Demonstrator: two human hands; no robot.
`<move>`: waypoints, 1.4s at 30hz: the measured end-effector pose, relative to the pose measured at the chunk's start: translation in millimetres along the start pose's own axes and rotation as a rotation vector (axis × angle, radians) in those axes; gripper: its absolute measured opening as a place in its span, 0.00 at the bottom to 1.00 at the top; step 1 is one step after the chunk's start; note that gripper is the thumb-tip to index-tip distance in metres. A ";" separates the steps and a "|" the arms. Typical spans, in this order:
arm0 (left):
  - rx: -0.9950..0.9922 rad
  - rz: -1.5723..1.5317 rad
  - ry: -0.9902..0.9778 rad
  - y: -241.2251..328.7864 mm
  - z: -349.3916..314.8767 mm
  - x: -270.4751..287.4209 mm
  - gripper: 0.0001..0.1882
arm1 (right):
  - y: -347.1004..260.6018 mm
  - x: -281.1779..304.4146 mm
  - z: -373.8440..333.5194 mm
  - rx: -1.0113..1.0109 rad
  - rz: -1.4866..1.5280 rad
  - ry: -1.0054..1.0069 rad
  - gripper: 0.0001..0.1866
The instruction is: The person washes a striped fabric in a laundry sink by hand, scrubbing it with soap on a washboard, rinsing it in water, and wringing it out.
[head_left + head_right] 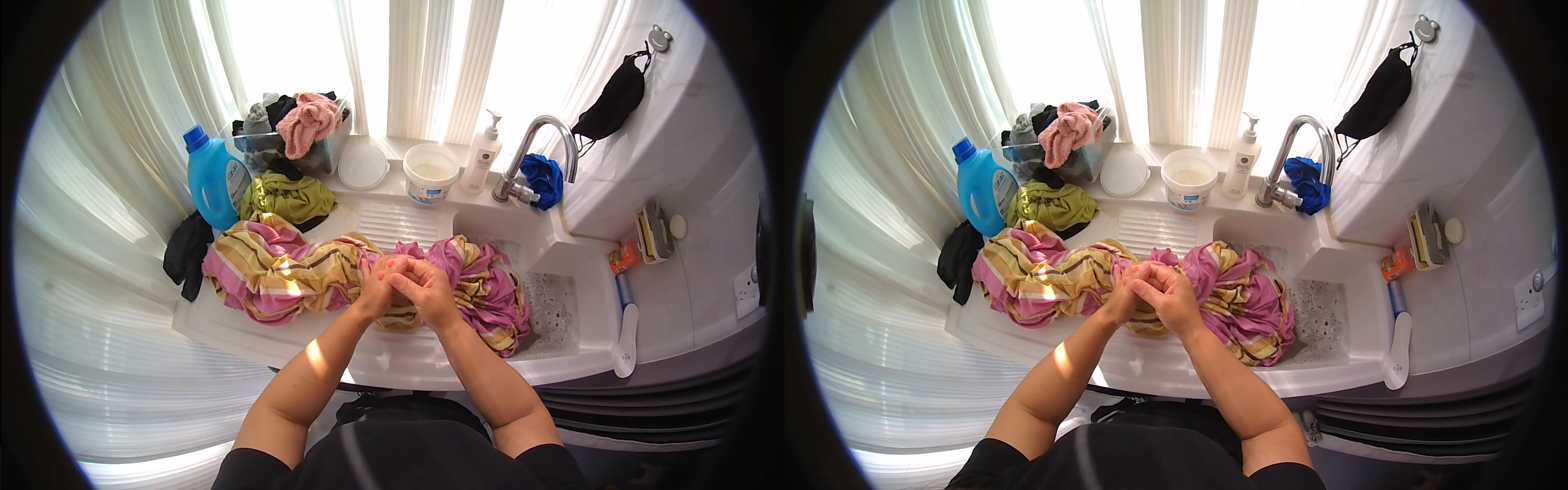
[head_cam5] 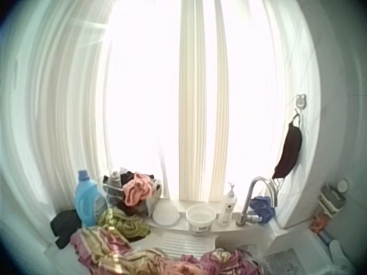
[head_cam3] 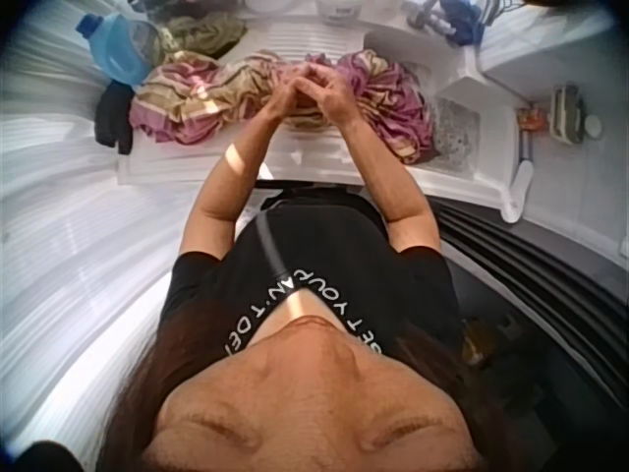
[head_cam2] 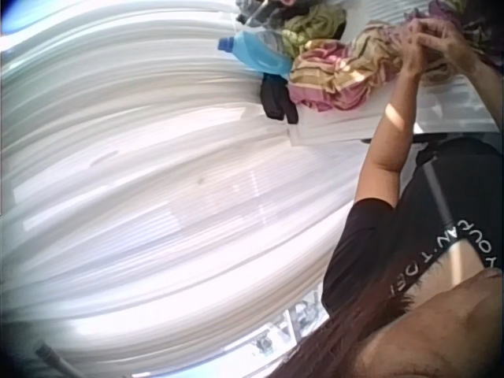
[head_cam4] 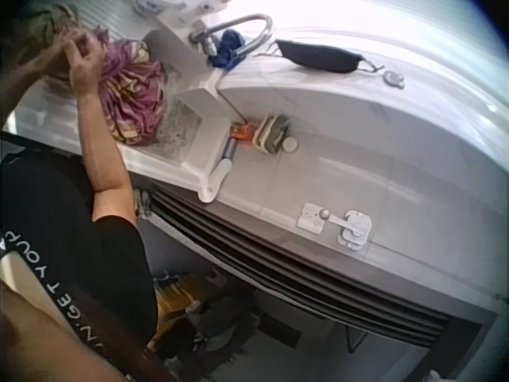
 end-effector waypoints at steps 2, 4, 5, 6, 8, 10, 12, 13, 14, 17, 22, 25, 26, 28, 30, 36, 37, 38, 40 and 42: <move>-0.023 -0.004 -0.020 2.6 -0.3 0.6 0.29 | 1.8 1.5 -0.1 0.006 0.034 0.002 0.10; -0.051 -0.056 -0.073 5.1 -1.7 2.3 0.28 | 6.1 4.8 0.2 0.008 0.074 0.013 0.11; -0.069 -0.019 -0.053 8.9 -3.4 2.8 0.28 | 6.5 7.0 -0.6 -0.017 0.078 0.041 0.11; -0.086 0.017 -0.034 17.7 -7.3 4.4 0.27 | 4.5 7.8 -1.3 -0.043 0.082 0.069 0.12; -0.115 0.029 -0.021 21.0 -9.3 4.3 0.27 | 0.7 7.8 -1.6 -0.077 0.090 0.099 0.14; -0.140 -0.018 -0.027 13.7 -8.0 4.4 0.27 | -1.9 5.1 0.3 -0.093 0.099 0.095 0.16; -0.122 -0.063 -0.023 1.2 -2.9 1.1 0.27 | 2.1 6.6 1.8 -0.096 0.150 0.104 0.19; -0.106 -0.051 -0.018 -2.0 -3.1 0.3 0.26 | 3.2 7.3 2.5 -0.097 0.176 0.109 0.20; -0.092 -0.039 -0.012 -4.4 -2.8 0.2 0.26 | 2.4 8.0 3.5 -0.117 0.196 0.110 0.21; -0.043 0.079 -0.001 34.9 -11.9 6.5 0.26 | -1.1 20.9 1.8 -0.138 0.265 0.168 0.22; -0.111 0.092 0.016 47.3 -16.6 15.3 0.25 | -11.2 59.0 -20.5 -0.094 0.272 0.391 0.21; -0.230 -0.006 0.198 64.2 -30.2 23.1 0.17 | -3.9 85.6 -38.2 -0.116 0.420 0.479 0.21; -0.318 0.080 0.297 77.8 -39.5 24.6 0.15 | -4.1 91.7 -42.6 -0.099 0.498 0.492 0.22; -0.437 0.200 0.374 103.1 -56.5 21.9 0.12 | -6.2 95.7 -47.6 -0.049 0.622 0.493 0.22; -0.238 0.023 0.134 105.0 -59.3 0.5 0.14 | -11.4 95.3 -46.7 -0.023 0.666 0.474 0.22; -0.093 0.192 -0.191 112.7 -54.9 -49.6 0.26 | -20.9 94.0 -44.3 0.038 0.733 0.414 0.22; -0.013 0.110 -0.271 116.4 -51.6 -54.8 0.26 | -22.2 93.4 -44.7 0.046 0.741 0.407 0.22; 0.068 0.028 -0.351 117.8 -50.4 -62.0 0.26 | -23.1 93.2 -45.7 0.053 0.749 0.402 0.22; 0.084 0.020 -0.358 117.4 -53.8 -75.3 0.28 | -23.8 92.6 -47.6 0.064 0.768 0.390 0.22; 0.129 -0.055 -0.354 122.2 -54.5 -84.7 0.22 | -25.6 95.1 -51.0 0.074 0.768 0.399 0.22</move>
Point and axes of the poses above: each hand's wrist, its own z-axis towards the middle knuckle, its own x-axis out of the back of the hand, y = z × x, the point moved 5 cm from there along z, towards the middle knuckle, and after that the axes turned 6 degrees about -y, right-handed, at the moved point
